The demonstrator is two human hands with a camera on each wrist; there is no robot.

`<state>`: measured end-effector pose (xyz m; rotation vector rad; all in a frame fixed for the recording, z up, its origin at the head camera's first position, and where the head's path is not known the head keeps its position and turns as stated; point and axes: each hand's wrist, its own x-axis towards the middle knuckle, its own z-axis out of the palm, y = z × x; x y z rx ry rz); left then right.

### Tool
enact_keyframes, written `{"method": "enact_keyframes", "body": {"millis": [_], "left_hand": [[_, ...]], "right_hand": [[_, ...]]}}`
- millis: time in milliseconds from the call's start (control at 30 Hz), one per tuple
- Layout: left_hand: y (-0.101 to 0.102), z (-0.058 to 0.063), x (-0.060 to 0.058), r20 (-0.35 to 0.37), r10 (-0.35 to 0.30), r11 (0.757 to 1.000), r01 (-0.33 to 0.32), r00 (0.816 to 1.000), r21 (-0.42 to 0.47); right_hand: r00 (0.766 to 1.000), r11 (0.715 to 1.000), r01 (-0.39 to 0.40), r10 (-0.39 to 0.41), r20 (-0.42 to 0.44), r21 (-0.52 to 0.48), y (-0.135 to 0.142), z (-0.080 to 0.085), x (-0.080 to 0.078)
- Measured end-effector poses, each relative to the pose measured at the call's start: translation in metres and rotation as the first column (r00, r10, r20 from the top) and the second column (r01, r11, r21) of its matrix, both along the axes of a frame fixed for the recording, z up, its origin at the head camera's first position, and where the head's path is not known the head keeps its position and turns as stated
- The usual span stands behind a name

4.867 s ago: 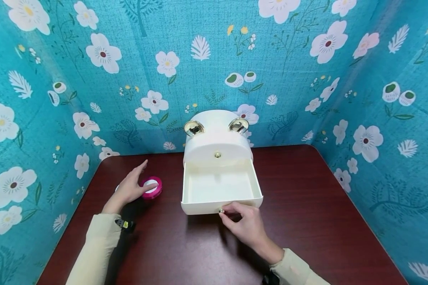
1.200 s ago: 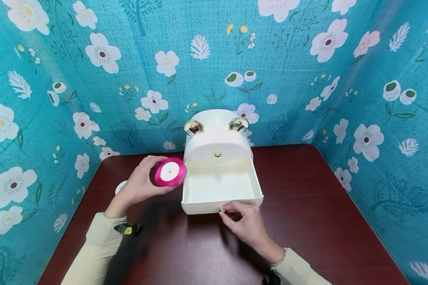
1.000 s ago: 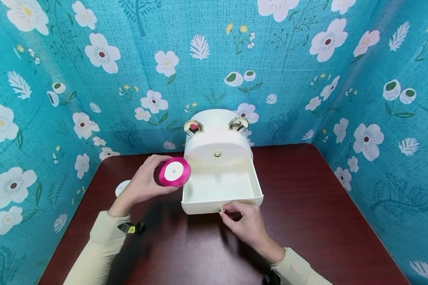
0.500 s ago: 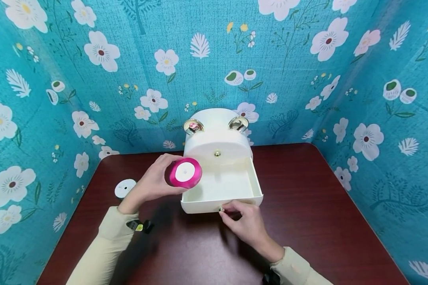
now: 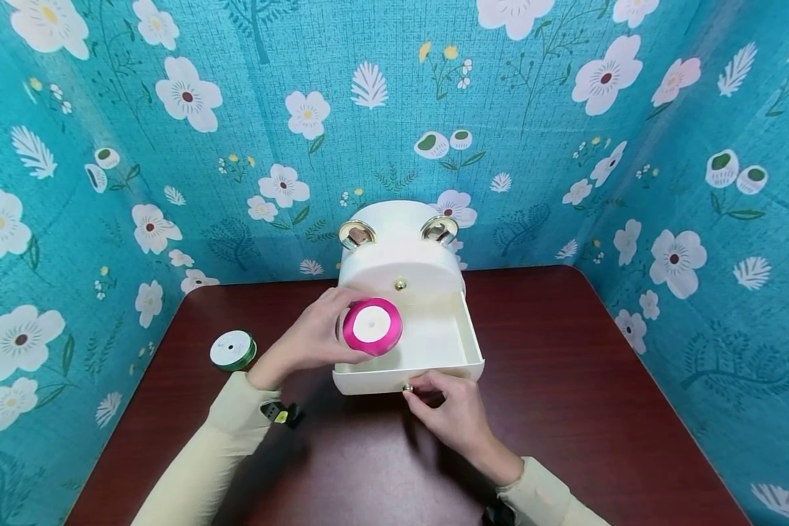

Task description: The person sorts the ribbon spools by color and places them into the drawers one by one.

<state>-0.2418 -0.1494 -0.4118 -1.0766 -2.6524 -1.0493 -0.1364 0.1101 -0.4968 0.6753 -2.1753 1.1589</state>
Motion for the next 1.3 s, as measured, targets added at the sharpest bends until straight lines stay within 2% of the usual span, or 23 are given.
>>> {"method": "enact_keyframes", "body": {"millis": [200,500,700,967,1133,1300], "left_hand": [[0.012,-0.005,-0.002,-0.026,-0.030,0.999,0.029,0.999,-0.036],[0.021,-0.013,-0.001,-0.015,-0.042,0.992,0.040,0.999,-0.116],[0.027,-0.013,-0.002,0.007,-0.043,0.987,0.043,0.999,-0.155],[0.036,-0.014,-0.005,-0.082,-0.053,0.960,0.028,0.995,-0.278],[0.040,-0.013,-0.006,-0.060,-0.041,0.949,0.021,0.997,-0.314],[0.043,-0.011,-0.006,-0.049,-0.041,0.924,0.019,0.998,-0.381]], "right_hand": [[1.000,1.000,-0.001,0.001,0.001,0.003,-0.001,-0.001,0.001],[1.000,1.000,0.006,-0.006,-0.023,0.007,-0.002,-0.002,0.001],[1.000,1.000,0.006,-0.006,-0.009,0.003,-0.002,-0.001,0.001],[1.000,1.000,-0.002,0.002,-0.014,-0.007,-0.002,-0.001,0.000],[1.000,1.000,-0.015,0.015,-0.009,-0.016,-0.002,-0.001,0.000],[1.000,1.000,-0.015,0.015,-0.002,-0.021,-0.002,0.000,0.000]]}}
